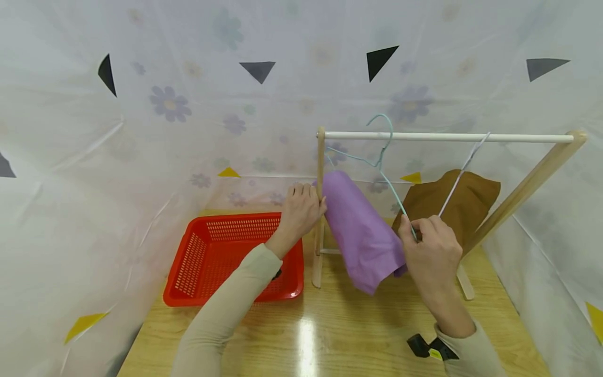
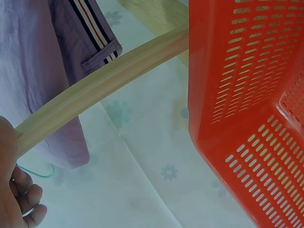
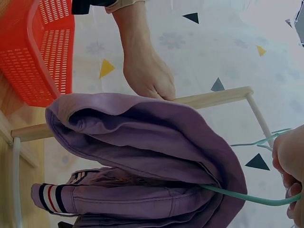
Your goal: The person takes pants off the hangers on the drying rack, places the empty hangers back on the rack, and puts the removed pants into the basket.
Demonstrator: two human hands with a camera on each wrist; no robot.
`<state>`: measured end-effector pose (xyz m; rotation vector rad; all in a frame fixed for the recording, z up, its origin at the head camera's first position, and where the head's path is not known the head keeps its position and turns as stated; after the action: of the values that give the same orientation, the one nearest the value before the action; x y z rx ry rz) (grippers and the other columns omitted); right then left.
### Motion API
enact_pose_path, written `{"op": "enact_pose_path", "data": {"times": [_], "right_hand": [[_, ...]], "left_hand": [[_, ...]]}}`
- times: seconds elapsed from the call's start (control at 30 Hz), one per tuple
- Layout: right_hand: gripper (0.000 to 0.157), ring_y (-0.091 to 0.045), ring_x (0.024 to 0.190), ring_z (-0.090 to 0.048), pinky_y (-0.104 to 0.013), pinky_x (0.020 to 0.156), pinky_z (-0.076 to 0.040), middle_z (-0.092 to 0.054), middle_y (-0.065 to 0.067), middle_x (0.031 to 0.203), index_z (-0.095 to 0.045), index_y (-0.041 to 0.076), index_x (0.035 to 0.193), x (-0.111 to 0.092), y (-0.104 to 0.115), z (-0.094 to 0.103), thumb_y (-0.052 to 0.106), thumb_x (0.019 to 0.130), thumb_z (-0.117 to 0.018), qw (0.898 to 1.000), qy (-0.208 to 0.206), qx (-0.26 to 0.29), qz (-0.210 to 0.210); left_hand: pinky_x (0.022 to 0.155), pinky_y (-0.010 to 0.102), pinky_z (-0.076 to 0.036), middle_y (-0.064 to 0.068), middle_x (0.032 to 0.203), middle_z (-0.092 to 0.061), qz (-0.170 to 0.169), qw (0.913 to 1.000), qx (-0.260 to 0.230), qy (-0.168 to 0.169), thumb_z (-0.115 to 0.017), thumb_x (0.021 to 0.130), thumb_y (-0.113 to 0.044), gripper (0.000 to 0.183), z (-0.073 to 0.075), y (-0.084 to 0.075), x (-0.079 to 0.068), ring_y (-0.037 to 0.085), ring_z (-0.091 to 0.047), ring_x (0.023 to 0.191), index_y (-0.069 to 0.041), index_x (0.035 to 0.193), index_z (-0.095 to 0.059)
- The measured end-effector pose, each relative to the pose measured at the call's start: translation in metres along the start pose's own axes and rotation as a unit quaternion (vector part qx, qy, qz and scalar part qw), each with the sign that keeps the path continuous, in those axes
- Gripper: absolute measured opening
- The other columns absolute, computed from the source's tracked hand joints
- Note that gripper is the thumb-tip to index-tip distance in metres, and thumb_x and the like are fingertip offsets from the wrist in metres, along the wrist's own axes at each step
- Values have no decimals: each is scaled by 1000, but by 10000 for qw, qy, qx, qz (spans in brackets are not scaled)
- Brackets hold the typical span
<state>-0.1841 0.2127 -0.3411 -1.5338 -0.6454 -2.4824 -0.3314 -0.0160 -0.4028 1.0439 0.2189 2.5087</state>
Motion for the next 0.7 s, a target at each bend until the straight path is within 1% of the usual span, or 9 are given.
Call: {"op": "enact_pose_path", "data": {"times": [0.2, 0.3, 0.53, 0.7], "right_hand": [[30, -34, 55, -55, -44, 53, -41, -62, -18, 66, -68, -6, 72, -4, -5, 9, 13, 94, -72, 10000, -83, -20, -2], [30, -33, 56, -55, -42, 54, -41, -62, -19, 66, -68, -7, 72, -7, -6, 13, 13, 95, -71, 10000, -89, 27, -7], [34, -29, 53, -53, -31, 52, -39, -61, -18, 64, -68, -7, 70, -13, -8, 20, 17, 94, -69, 9998, -162, 104, -41], [34, -24, 53, -48, -22, 53, -36, -59, -16, 62, -68, -6, 69, -17, -10, 24, 18, 93, -69, 9994, -159, 273, -124]], "left_hand": [[73, 33, -44, 3, 76, -59, -20, 10000, -49, 84, -51, 108, -41, 41, -1, -2, 1, 24, -61, 78, -10, 81, -58], [74, 33, -45, 4, 76, -60, -42, 10000, -32, 73, -51, 108, -40, 42, -1, -2, 1, 24, -62, 79, -10, 80, -59], [73, 33, -45, 2, 75, -60, -61, 10000, 16, -36, -53, 107, -40, 40, 1, -1, 1, 23, -63, 79, -11, 80, -59], [72, 33, -45, 2, 75, -59, -52, 10000, 10, 18, -52, 108, -41, 40, 1, 0, 0, 23, -62, 78, -11, 81, -59]]}}
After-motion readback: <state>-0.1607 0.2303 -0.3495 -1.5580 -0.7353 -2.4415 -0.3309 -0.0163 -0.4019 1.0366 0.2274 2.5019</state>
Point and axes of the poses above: each hand's wrist, its own x-axis towards the middle knuckle, its own z-axis out of the back of the hand, y = z × x, the point moved 6 cm from there along x, towards the middle knuckle
